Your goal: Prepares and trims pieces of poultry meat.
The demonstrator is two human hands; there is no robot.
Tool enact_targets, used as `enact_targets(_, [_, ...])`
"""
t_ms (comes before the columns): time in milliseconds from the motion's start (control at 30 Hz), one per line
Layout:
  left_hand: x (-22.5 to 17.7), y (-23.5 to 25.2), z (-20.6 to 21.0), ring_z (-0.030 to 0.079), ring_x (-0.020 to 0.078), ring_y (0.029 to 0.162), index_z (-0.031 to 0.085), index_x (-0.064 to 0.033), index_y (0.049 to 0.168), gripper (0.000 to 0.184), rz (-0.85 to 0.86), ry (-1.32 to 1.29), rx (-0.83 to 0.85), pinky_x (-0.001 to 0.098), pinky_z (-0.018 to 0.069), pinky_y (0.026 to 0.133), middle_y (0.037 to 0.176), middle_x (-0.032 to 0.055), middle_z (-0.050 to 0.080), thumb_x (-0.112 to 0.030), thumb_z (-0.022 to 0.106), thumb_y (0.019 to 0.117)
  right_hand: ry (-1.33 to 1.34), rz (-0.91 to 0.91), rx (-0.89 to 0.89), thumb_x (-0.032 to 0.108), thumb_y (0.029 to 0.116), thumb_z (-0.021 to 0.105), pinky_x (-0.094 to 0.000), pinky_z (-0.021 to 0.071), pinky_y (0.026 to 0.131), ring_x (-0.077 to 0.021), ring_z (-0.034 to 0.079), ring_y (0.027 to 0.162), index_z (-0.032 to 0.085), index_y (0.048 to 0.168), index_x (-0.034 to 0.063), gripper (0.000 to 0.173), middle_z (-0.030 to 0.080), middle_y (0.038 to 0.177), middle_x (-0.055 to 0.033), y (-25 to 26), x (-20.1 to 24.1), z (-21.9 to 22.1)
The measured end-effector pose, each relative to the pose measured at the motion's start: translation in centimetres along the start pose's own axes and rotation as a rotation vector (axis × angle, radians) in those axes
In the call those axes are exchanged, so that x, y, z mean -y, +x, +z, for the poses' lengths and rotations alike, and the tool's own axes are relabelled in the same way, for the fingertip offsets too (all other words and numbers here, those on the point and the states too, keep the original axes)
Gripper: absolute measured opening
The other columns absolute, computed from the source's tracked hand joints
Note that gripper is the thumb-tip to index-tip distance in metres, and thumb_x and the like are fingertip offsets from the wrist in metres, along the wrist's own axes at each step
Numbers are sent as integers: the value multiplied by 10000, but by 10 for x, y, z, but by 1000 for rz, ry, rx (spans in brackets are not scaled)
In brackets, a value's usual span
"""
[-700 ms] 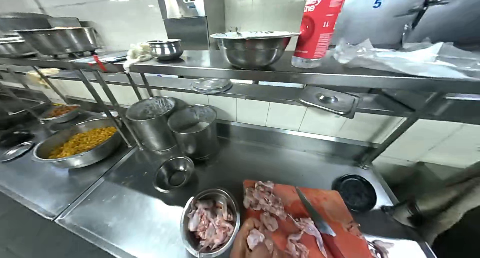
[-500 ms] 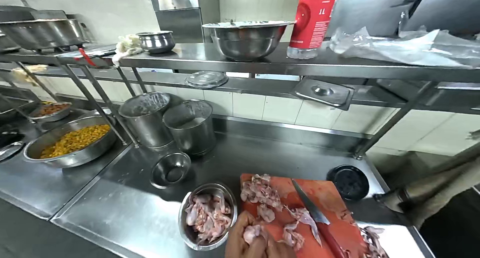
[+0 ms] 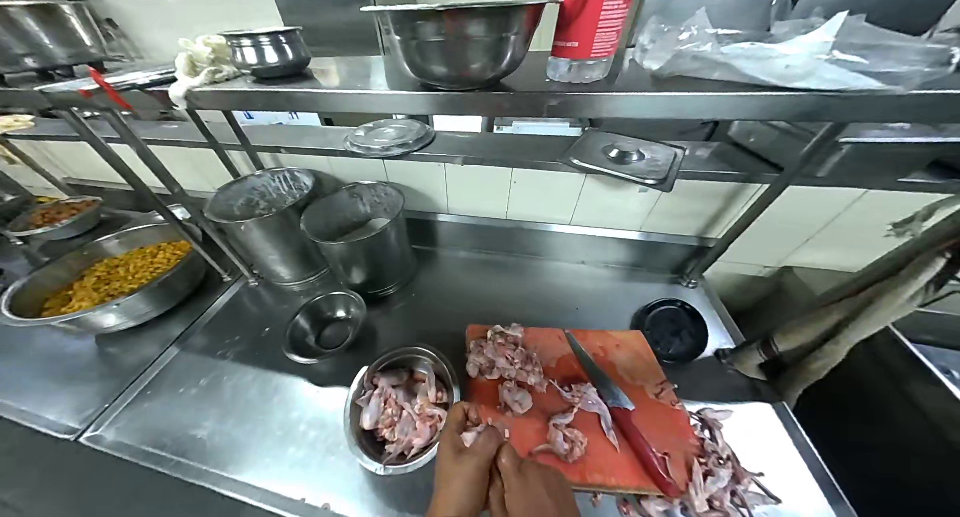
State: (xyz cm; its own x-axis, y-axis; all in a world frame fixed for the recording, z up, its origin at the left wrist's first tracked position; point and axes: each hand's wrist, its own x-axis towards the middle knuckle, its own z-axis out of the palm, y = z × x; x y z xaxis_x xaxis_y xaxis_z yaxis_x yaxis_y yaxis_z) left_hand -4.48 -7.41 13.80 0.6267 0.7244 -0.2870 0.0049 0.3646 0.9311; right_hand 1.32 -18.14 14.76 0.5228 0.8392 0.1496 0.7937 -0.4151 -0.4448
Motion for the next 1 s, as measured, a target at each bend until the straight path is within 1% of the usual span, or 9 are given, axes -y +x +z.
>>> enact_targets(67, [-2, -3, 2, 605, 163, 636, 542, -32, 998, 240, -27, -51, -30, 318, 527, 540, 812, 85, 606, -39, 687, 808, 18, 24, 38, 278, 1002, 495, -500, 535, 504, -324, 688, 588, 662, 866, 35, 325, 629, 616, -122, -2, 2, -1])
enact_targets(200, [-5, -7, 2, 559, 137, 499, 535, -26, 1115, 306, -206, -166, -35, 282, 473, 446, 657, 72, 575, -9, 658, 835, 23, 60, 96, 291, 996, 485, -513, 534, 518, -337, 698, 616, 661, 882, 38, 329, 640, 635, -134, -4, 2, -3])
enact_targets(333, [5, -1, -2, 590, 138, 540, 538, -24, 1202, 323, -229, -214, -6, 275, 501, 474, 725, 92, 615, -44, 666, 907, 34, 78, 163, 300, 1005, 470, -529, 547, 547, -352, 712, 647, 664, 908, 26, 349, 658, 660, -150, -4, -1, -4])
enact_targets(500, [10, 9, -6, 584, 134, 558, 596, -30, 1105, 187, -220, -109, -22, 271, 502, 497, 743, 85, 615, -187, 633, 1011, 68, 85, 254, 318, 1011, 461, -543, 552, 582, -363, 723, 694, 663, 953, 22, 363, 672, 692, -162, -4, -2, -3])
enact_targets(567, [12, 13, -7, 614, 145, 580, 628, -24, 1111, 226, -306, -104, -24, 289, 527, 526, 725, 83, 629, -238, 592, 1044, 86, 111, 323, 327, 1016, 455, -562, 557, 632, -379, 730, 752, 661, 990, 14, 376, 689, 741, -180, -4, -3, -5])
enact_targets(667, [15, 17, -10, 569, 127, 505, 659, -12, 1099, 301, -415, -133, 20, 274, 504, 477, 646, 57, 584, -262, 492, 1085, 94, 128, 368, 322, 1016, 456, -568, 557, 664, -387, 730, 787, 656, 1013, 1, 378, 697, 777, -190, -6, -6, -5])
enact_targets(800, [15, 20, -8, 547, 134, 477, 652, -11, 1020, 384, -528, -204, 70, 283, 499, 466, 603, 53, 561, -303, 419, 1107, 96, 125, 340, 336, 1020, 455, -571, 556, 653, -391, 728, 774, 662, 1000, 2, 394, 691, 765, -193, -11, -11, -4])
enact_targets(900, [23, 30, -19, 543, 103, 510, 621, -39, 944, 541, -382, -50, 168, 264, 502, 514, 613, 10, 562, -400, 265, 1130, 118, 59, 149, 306, 993, 489, -550, 543, 551, -359, 707, 646, 676, 922, 23, 347, 661, 666, -154, -23, -14, -4])
enact_targets(1000, [20, 35, -40, 596, 123, 650, 626, -42, 966, 351, -97, 145, 168, 294, 532, 619, 774, 23, 637, -276, 398, 1094, 100, 53, 15, 288, 994, 486, -507, 526, 481, -311, 685, 571, 668, 883, 51, 318, 633, 613, -110, -30, -19, -10])
